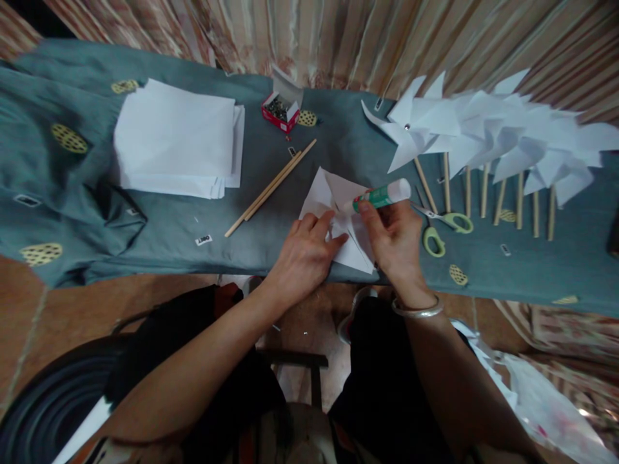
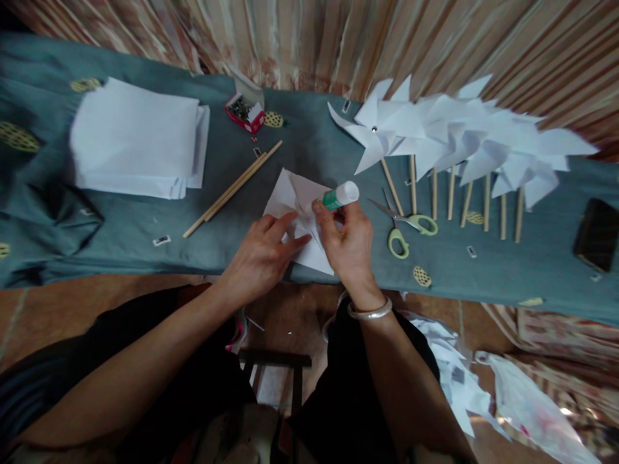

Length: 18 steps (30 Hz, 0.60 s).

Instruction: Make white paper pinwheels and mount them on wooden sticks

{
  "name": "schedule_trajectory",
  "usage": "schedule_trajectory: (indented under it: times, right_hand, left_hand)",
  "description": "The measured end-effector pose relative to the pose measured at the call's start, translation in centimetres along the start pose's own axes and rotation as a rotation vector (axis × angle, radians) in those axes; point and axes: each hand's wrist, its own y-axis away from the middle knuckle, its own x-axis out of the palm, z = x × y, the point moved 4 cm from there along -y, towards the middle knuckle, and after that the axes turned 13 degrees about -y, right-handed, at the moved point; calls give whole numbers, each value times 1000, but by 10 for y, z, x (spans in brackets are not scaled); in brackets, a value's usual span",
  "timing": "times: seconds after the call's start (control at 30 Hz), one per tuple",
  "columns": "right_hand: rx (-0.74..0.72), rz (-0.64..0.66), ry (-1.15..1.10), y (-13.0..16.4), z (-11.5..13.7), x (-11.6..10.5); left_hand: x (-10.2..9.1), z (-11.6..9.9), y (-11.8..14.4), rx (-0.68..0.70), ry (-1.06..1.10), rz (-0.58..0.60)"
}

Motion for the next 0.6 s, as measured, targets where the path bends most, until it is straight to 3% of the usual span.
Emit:
schedule_trajectory:
  times: [0.1,0.2,0.33,0.47,0.6]
  right_hand:
    - [67,-133,-293,-8,-8,-11]
    - [258,-172,-590,-10,-14,-18]
    - [503,-140,-898,-2,-14,-16]
    - [619,-100,-1062,10,-6,-9]
    - [673,-19,-1123,18,6,0]
  left_hand:
    - [-1,2,2,-1,36,-12]
    - [-6,5,4,-27,179,-58]
    - [-9,19,5,-230,636,-154]
    - [-6,30,1,-472,1093,-177]
    - [-8,28,-3,-499,1251,-122]
